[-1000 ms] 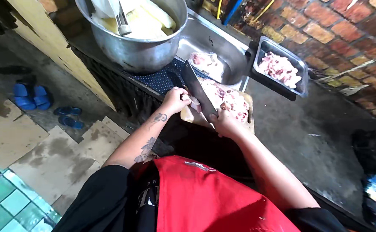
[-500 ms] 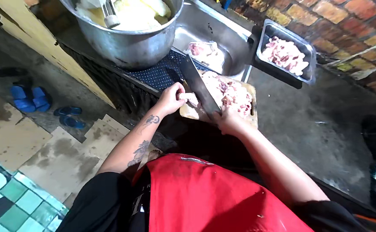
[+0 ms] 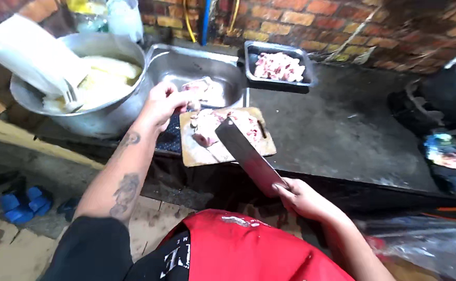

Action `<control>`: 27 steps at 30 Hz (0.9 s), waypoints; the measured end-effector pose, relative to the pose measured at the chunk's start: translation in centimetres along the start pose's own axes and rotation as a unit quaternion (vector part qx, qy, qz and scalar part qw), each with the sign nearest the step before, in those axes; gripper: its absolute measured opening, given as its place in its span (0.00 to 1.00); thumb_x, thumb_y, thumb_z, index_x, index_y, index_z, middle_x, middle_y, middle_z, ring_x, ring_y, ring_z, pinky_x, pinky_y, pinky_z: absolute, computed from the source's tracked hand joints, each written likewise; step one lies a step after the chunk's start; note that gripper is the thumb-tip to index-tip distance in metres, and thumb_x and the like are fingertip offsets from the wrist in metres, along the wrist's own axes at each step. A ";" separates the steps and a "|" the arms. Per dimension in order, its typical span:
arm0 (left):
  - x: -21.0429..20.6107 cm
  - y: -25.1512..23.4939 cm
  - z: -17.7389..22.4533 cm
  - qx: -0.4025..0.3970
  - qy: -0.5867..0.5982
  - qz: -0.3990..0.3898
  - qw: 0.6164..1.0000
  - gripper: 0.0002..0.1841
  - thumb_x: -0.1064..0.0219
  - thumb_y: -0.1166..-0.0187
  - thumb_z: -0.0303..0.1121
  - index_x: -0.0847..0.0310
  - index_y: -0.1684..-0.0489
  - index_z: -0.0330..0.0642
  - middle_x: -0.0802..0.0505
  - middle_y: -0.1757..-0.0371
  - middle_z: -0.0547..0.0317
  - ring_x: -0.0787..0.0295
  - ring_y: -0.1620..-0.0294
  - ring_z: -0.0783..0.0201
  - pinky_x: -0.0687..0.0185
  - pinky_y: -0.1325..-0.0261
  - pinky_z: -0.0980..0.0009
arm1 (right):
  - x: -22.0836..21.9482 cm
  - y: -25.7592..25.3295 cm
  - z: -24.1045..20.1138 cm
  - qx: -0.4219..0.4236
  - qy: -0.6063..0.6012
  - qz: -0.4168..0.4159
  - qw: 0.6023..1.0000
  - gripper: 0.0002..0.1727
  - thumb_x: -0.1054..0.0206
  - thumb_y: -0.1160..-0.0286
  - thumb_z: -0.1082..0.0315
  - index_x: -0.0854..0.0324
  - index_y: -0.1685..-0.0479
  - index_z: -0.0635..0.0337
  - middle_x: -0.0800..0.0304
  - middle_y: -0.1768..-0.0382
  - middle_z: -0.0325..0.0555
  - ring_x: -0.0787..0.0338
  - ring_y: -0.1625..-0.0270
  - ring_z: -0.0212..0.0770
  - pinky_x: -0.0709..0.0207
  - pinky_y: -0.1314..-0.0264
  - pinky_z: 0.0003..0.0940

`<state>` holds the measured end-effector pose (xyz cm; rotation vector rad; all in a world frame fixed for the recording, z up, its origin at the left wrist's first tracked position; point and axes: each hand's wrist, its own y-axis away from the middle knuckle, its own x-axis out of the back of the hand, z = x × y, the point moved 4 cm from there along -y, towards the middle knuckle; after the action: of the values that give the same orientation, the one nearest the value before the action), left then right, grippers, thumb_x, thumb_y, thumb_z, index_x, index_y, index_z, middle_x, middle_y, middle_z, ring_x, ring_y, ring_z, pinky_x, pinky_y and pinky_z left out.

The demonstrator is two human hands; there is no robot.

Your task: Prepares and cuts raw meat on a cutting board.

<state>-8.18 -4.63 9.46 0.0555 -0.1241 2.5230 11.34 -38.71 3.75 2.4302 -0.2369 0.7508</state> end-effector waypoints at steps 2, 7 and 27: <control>-4.5 -5.0 2.9 -0.039 0.038 -0.008 0.998 0.13 0.29 0.23 0.28 0.27 0.48 0.37 0.12 0.63 0.58 0.14 0.67 0.68 0.15 0.59 0.71 | 0.6 2.3 1.7 0.015 -0.079 0.094 0.992 0.13 0.46 0.10 0.61 0.20 0.56 0.59 0.25 0.87 0.30 0.24 0.88 0.25 0.23 0.82 0.23; -14.3 -12.7 9.4 -0.064 -0.112 -0.059 0.990 0.41 0.29 0.18 0.52 0.43 0.09 0.43 0.20 0.23 0.41 0.13 0.43 0.60 0.17 0.43 0.65 | 1.4 6.9 4.6 -0.046 -0.146 0.280 0.948 0.13 0.47 0.10 0.63 0.22 0.52 0.63 0.26 0.89 0.30 0.23 0.90 0.25 0.23 0.84 0.23; -6.7 -7.0 -6.7 0.119 -0.387 -0.311 0.860 0.21 0.26 0.24 0.27 0.23 0.35 0.30 0.09 0.53 0.43 0.11 0.57 0.57 0.15 0.47 0.58 | 2.4 4.3 2.7 0.007 -0.177 0.289 0.941 0.12 0.46 0.09 0.64 0.23 0.51 0.63 0.26 0.88 0.28 0.23 0.89 0.23 0.22 0.83 0.21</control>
<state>1.26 -2.15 2.91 1.0403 -0.0907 1.7196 13.13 -43.78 5.39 2.5097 -1.1263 0.5344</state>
